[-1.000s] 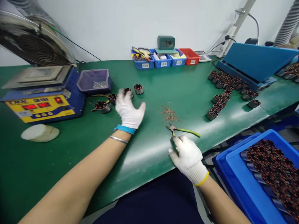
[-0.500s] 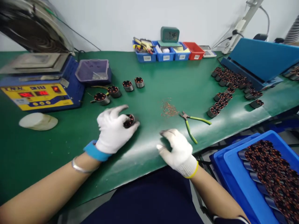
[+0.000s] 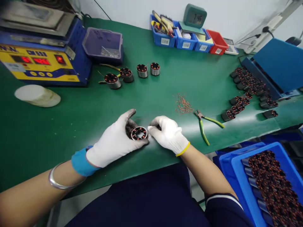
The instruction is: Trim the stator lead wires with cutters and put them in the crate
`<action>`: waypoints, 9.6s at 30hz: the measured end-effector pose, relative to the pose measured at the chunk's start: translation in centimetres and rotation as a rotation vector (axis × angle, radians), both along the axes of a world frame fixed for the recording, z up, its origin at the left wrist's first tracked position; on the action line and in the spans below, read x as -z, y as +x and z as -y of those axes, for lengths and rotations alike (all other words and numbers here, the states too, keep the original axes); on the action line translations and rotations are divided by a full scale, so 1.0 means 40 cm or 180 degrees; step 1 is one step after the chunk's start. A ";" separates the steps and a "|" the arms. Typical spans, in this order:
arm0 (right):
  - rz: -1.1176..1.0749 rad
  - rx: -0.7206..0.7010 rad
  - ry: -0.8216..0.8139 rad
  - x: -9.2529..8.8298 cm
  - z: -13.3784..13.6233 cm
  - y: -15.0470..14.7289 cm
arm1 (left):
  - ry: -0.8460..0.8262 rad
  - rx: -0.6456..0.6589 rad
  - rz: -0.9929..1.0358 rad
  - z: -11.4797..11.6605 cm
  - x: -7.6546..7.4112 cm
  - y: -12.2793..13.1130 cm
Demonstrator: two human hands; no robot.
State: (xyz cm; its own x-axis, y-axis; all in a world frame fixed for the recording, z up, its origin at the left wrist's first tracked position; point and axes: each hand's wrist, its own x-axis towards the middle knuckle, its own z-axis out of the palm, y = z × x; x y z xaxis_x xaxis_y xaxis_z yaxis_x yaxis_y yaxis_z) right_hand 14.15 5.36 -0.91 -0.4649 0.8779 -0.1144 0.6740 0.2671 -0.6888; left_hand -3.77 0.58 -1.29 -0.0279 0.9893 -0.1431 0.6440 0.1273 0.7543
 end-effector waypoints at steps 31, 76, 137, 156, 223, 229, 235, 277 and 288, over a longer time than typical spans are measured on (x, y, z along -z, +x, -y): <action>-0.0116 0.0419 0.0102 0.025 -0.038 0.018 | -0.0201 0.0578 0.0456 -0.030 -0.008 -0.046; 0.0736 -0.1522 0.1959 -0.004 -0.015 0.023 | -0.0223 0.1139 0.0322 -0.056 -0.014 -0.091; -0.2323 0.0036 -0.2443 0.027 0.068 0.068 | -0.1355 0.0596 0.2217 0.018 -0.070 -0.012; -0.2549 -0.0001 -0.2415 0.032 0.069 0.074 | -0.2016 0.0843 0.2379 0.012 -0.061 -0.031; 0.1690 -0.1760 0.2525 -0.072 0.047 0.135 | 0.0169 0.0499 0.0235 0.035 -0.013 0.019; 0.1530 -0.0328 0.1791 -0.059 0.010 0.346 | 0.0604 0.0455 -0.0594 0.011 0.011 0.013; 0.2334 0.0497 0.0974 -0.015 0.040 0.464 | 0.0928 0.0826 -0.0246 -0.004 0.017 0.005; -0.1467 -0.0093 -0.3436 -0.057 0.093 0.132 | 0.1313 0.0722 -0.0807 -0.046 0.057 0.004; -0.1087 0.0044 -0.3292 -0.065 0.073 0.098 | 0.1466 0.0801 -0.0816 -0.054 0.065 0.002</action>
State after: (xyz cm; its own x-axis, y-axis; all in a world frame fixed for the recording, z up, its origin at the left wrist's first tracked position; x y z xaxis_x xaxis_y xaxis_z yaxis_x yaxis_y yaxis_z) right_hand 18.06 2.44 1.68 -0.6033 0.4363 -0.6676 0.4028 -0.5558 -0.7272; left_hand -3.70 2.72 -3.89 0.2391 0.9286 0.2838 0.7813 -0.3576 0.5116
